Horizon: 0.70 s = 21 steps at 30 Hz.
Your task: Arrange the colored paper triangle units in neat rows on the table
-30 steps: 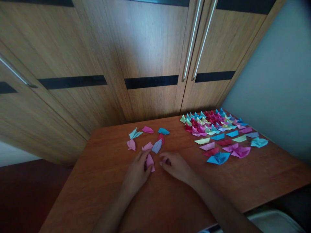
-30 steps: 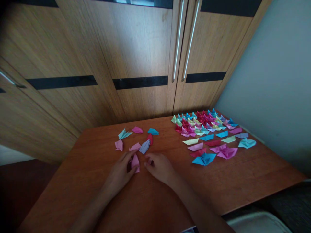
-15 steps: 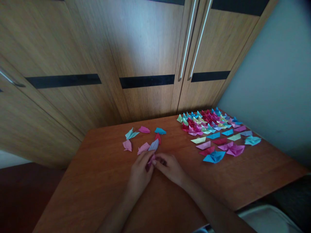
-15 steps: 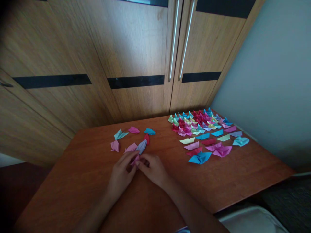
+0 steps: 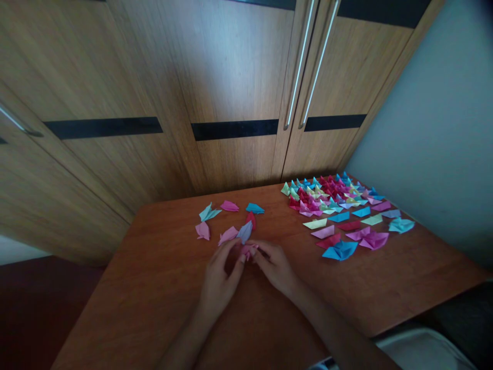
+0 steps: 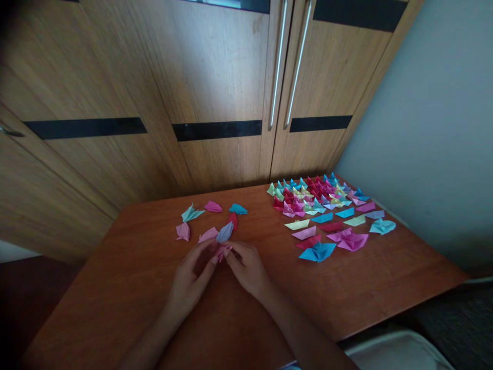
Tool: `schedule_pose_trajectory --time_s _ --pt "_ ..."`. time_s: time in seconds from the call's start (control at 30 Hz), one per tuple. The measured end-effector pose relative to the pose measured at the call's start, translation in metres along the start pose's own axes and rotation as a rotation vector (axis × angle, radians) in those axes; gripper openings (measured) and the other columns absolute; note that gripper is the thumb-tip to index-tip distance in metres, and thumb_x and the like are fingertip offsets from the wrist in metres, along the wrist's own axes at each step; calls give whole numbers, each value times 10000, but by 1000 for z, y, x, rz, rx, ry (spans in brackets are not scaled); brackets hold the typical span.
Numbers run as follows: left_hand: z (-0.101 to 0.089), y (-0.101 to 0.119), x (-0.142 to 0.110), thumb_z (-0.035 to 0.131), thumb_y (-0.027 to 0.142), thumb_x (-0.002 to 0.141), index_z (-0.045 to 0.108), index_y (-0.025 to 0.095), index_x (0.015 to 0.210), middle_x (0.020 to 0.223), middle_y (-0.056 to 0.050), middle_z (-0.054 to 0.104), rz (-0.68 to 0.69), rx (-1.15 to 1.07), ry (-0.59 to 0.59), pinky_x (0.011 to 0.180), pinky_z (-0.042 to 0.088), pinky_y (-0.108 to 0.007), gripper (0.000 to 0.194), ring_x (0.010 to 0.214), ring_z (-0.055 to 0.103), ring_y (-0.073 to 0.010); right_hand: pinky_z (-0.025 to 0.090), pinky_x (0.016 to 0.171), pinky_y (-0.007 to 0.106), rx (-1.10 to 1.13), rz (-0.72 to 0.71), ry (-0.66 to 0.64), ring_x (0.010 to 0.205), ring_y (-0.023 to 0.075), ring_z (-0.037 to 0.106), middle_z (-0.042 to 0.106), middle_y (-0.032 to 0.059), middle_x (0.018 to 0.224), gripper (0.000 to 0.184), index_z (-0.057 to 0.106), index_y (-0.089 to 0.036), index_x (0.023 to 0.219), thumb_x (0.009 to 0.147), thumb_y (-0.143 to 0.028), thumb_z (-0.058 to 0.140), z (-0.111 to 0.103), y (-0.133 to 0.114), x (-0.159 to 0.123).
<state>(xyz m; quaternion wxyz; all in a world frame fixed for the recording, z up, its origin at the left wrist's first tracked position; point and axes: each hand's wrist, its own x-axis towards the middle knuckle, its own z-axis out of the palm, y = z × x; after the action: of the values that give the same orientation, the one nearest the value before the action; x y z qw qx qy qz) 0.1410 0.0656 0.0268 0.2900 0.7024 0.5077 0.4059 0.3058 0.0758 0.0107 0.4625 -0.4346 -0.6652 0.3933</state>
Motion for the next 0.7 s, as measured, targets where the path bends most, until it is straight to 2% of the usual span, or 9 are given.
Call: schedule_pose_trajectory --time_s 0.1,0.2,0.37,0.47,0.57,0.7 --pt "-1 -3 0 534 282 886 597 203 1151 1161 -81 670 -84 -116 -43 932 490 -361 284 1029 642 -212 502 817 289 -23 -26 35 867 161 641 689 57 1031 285 665 -217 1119 935 -329 478 -1 -3 -1" --pt "2 -6 1 549 300 880 617 197 1102 1136 -78 684 -128 -250 -85 910 499 -343 254 1005 651 -207 488 856 286 -38 -76 18 933 165 630 685 57 1033 267 668 -227 1115 929 -305 493 -3 -9 -1" --pt "4 -4 4 573 313 847 627 177 1081 1120 -84 687 -196 -396 -29 928 481 -355 275 1034 639 -218 482 884 292 -53 -89 14 973 164 623 673 60 1072 296 637 -229 1157 890 -223 510 -2 -8 -2" --pt "1 1 6 586 331 825 652 175 1046 1089 -79 696 -234 -382 8 890 486 -344 278 1001 644 -225 508 822 284 -45 -50 17 877 154 642 688 40 993 371 605 -239 1193 837 -166 529 2 -2 -3" --pt "-2 1 8 617 348 806 685 166 994 968 -57 711 -265 -398 13 805 488 -310 270 882 644 -210 515 791 276 -41 -54 -3 828 146 643 691 24 945 415 592 -245 1207 811 -138 528 3 0 -5" --pt "-1 -9 6 624 391 811 705 143 932 739 -14 681 -361 -539 39 669 462 -263 287 680 601 -165 504 818 278 -76 -104 -31 858 148 640 694 20 973 428 600 -251 1197 791 -131 541 1 -6 -6"
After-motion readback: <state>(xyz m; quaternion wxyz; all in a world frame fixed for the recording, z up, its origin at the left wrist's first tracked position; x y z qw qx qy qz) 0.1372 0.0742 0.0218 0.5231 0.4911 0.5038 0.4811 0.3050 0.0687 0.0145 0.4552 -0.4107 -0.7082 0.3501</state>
